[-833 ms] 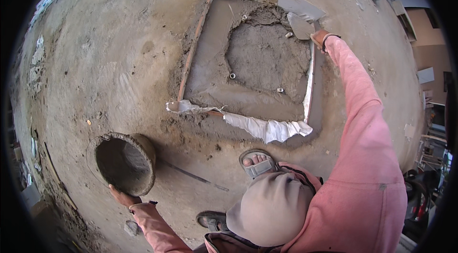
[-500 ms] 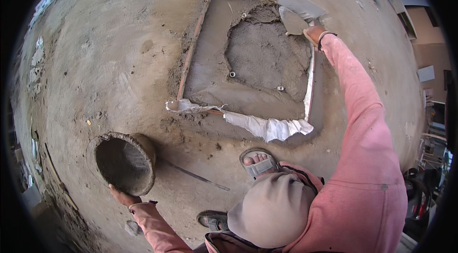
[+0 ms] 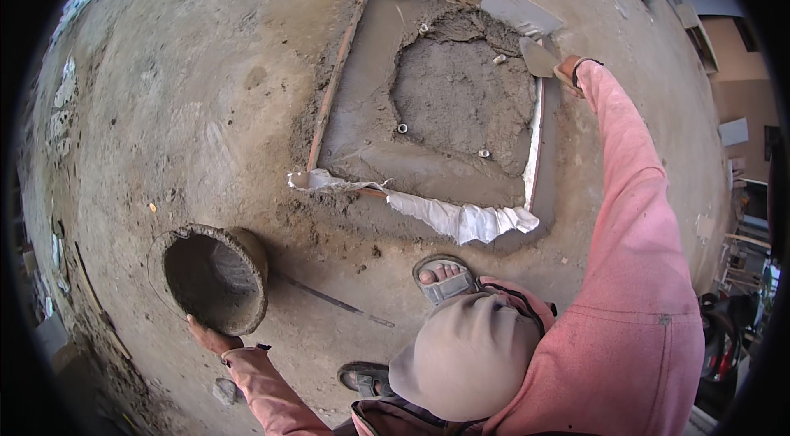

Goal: The person uses a trowel to apply and smooth wet cement into a square recessed frame on the ground. They transfer cement from a bucket to the frame and use the tool to level the surface.

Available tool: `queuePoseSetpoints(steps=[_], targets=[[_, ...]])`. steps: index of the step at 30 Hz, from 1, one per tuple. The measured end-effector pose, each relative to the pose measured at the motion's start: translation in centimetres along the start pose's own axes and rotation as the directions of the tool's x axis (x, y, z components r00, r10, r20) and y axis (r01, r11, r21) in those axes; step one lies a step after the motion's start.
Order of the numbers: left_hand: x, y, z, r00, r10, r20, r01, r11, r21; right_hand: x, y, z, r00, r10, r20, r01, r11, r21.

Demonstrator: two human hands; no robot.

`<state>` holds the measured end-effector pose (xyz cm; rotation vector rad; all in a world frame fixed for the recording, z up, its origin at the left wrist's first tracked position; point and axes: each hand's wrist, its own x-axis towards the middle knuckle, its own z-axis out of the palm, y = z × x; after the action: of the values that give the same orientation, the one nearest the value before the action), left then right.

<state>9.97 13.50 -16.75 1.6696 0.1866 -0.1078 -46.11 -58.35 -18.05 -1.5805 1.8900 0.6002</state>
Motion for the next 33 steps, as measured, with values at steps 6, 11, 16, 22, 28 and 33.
queuePoseSetpoints(steps=[6,11,16,22,28,33], targets=[[0.1,-0.6,0.6,0.998,-0.054,0.008,0.055,0.998,-0.022,4.2,4.8,-1.8,0.909,-0.369,0.192,0.415,0.779,-0.470],[-0.2,0.9,0.2,0.998,-0.056,-0.017,0.056,0.998,-0.014,0.6,0.8,2.4,1.000,0.005,-0.005,-0.004,0.980,0.200],[0.6,-0.3,-0.3,0.998,-0.064,0.027,0.065,0.998,-0.028,-9.8,-1.4,3.3,1.000,0.015,-0.028,0.002,0.852,0.524],[0.9,-0.5,-1.0,0.994,-0.077,0.079,0.085,0.992,-0.096,-15.5,1.7,8.3,0.973,-0.202,0.116,0.065,0.713,0.699],[0.3,-0.1,0.2,0.999,-0.047,-0.009,0.047,0.999,-0.015,-13.4,5.6,14.5,0.928,-0.348,0.132,-0.069,0.188,0.980],[1.4,-1.0,-1.3,0.997,-0.005,0.083,0.008,0.999,-0.035,-7.0,5.8,12.7,0.929,-0.360,0.084,-0.018,0.182,0.983]])
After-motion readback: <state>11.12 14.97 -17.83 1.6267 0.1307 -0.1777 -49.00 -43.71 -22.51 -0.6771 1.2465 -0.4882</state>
